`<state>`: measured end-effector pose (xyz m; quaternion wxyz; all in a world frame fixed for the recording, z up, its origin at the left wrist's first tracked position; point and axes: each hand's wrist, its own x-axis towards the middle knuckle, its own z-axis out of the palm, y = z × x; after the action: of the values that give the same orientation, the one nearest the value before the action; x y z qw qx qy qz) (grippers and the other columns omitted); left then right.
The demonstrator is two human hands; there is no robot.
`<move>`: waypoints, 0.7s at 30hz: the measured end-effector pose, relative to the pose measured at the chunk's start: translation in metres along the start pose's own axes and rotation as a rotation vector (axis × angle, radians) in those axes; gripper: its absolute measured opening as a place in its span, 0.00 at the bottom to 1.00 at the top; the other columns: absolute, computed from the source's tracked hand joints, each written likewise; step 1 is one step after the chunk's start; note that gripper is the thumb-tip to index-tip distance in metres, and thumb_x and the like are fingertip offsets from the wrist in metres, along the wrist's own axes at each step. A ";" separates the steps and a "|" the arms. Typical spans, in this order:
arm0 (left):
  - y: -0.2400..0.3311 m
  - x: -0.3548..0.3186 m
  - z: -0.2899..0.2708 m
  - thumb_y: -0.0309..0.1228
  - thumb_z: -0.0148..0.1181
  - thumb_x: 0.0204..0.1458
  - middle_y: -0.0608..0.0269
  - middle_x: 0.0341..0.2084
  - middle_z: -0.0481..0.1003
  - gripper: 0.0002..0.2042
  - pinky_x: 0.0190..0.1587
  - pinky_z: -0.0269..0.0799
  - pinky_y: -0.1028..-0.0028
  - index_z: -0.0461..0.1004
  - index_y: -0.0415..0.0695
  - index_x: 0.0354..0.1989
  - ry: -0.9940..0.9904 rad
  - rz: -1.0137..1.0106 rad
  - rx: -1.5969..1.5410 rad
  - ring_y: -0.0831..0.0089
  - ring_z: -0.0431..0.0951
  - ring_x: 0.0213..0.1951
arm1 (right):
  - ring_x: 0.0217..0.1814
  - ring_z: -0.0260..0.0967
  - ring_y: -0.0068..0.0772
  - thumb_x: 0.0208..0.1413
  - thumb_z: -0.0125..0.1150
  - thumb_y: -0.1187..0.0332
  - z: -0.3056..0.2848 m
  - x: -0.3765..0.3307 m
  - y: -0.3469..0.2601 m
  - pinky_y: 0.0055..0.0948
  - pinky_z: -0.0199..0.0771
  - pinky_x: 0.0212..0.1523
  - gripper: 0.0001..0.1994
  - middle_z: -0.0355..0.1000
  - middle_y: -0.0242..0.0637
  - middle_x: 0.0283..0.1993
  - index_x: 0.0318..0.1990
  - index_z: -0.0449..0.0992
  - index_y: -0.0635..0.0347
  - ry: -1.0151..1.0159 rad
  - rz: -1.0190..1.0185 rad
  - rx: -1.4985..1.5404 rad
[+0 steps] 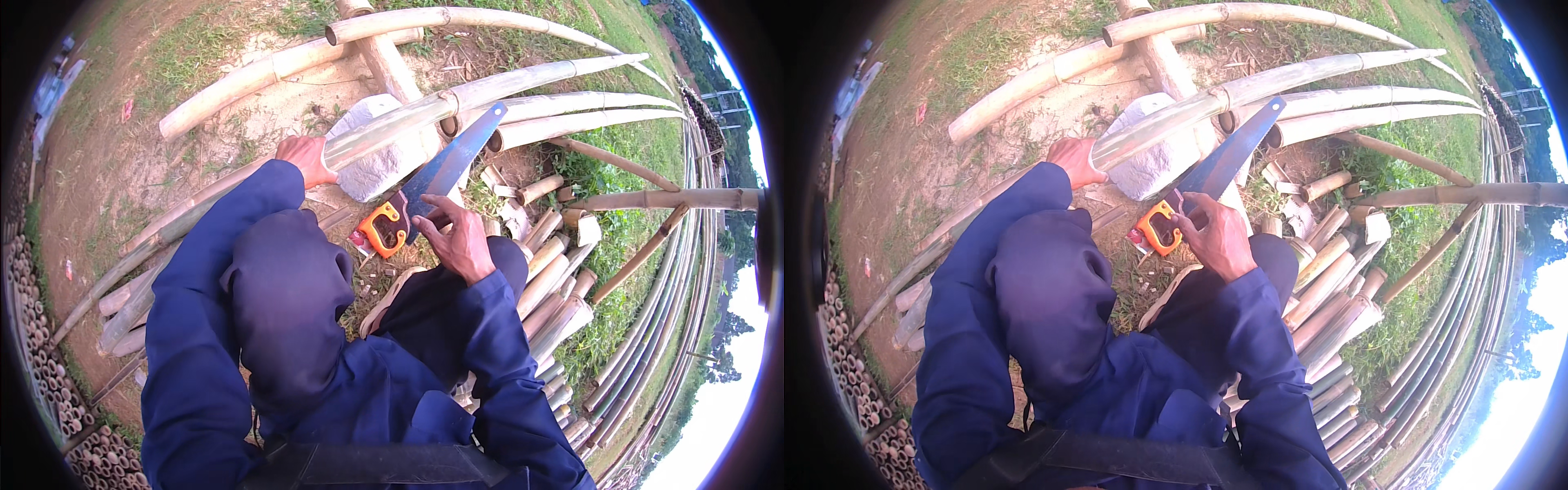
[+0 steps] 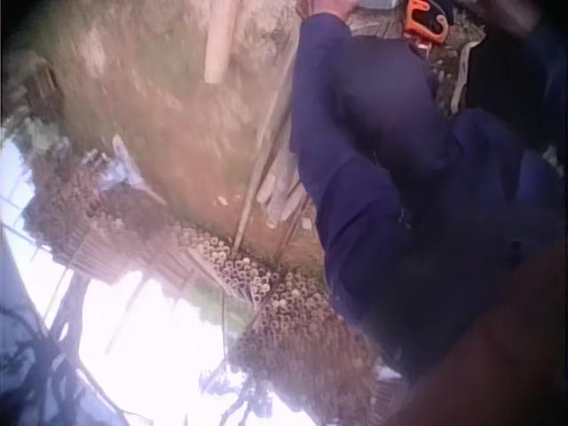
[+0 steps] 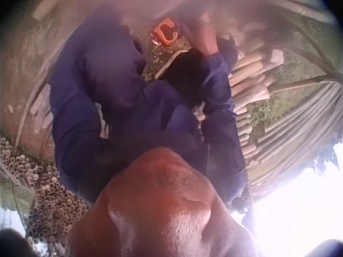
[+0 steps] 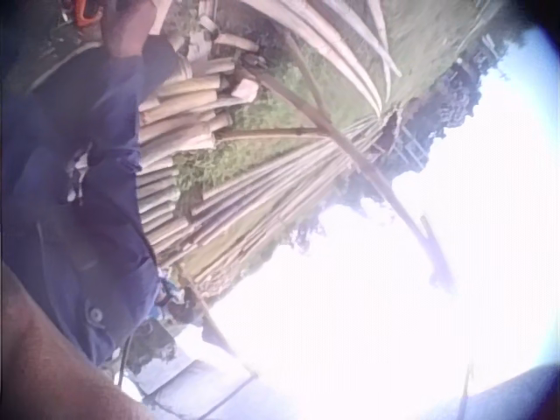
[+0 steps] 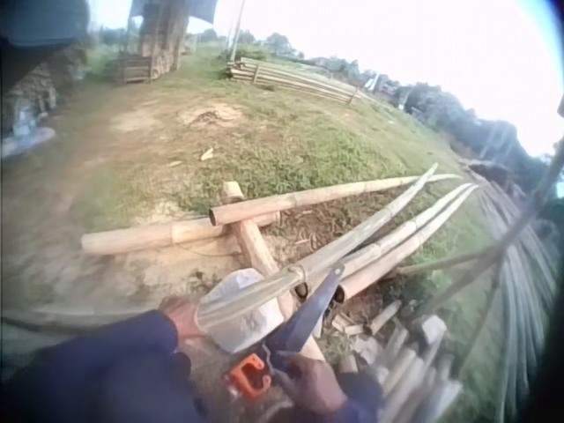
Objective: The person uses a hand saw to cut bamboo poles into shorter sections. They position each pole on a makeshift wooden stand, saw through it, and then move the cut pieces aside. The process is repeated for multiple bamboo poles.
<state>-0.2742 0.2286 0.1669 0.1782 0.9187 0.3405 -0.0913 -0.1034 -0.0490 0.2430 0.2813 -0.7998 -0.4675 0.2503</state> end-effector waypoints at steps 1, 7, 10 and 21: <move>-0.015 -0.015 -0.004 0.50 0.73 0.36 0.48 0.36 0.83 0.34 0.52 0.76 0.57 0.79 0.39 0.50 0.025 -0.002 0.017 0.52 0.84 0.43 | 0.38 0.83 0.39 0.59 0.72 0.62 0.001 0.003 -0.006 0.36 0.80 0.42 0.21 0.84 0.44 0.37 0.57 0.79 0.61 -0.008 -0.003 0.001; -0.140 -0.139 0.021 0.46 0.77 0.34 0.49 0.35 0.82 0.33 0.52 0.68 0.60 0.75 0.40 0.50 0.228 -0.010 0.137 0.53 0.82 0.38 | 0.37 0.82 0.36 0.58 0.72 0.68 0.015 0.019 -0.030 0.35 0.80 0.43 0.20 0.83 0.43 0.36 0.57 0.80 0.62 -0.095 -0.166 0.025; -0.181 -0.204 0.049 0.44 0.79 0.35 0.52 0.37 0.81 0.32 0.55 0.66 0.59 0.73 0.43 0.48 0.204 -0.075 0.189 0.55 0.81 0.42 | 0.37 0.83 0.41 0.57 0.71 0.71 0.019 0.056 -0.059 0.36 0.79 0.42 0.17 0.82 0.43 0.34 0.54 0.80 0.63 -0.143 -0.418 -0.065; -0.223 -0.267 0.072 0.46 0.80 0.37 0.60 0.41 0.76 0.33 0.59 0.65 0.58 0.71 0.47 0.51 0.223 -0.203 0.141 0.60 0.78 0.48 | 0.46 0.80 0.58 0.60 0.62 0.62 0.234 0.293 -0.087 0.50 0.79 0.52 0.12 0.82 0.53 0.39 0.46 0.84 0.56 -0.481 -0.497 -0.557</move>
<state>-0.6252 0.1989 0.1187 0.0643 0.8941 0.4421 -0.0298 -0.1834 0.2973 0.0945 -0.0100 -0.6276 -0.7472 0.2185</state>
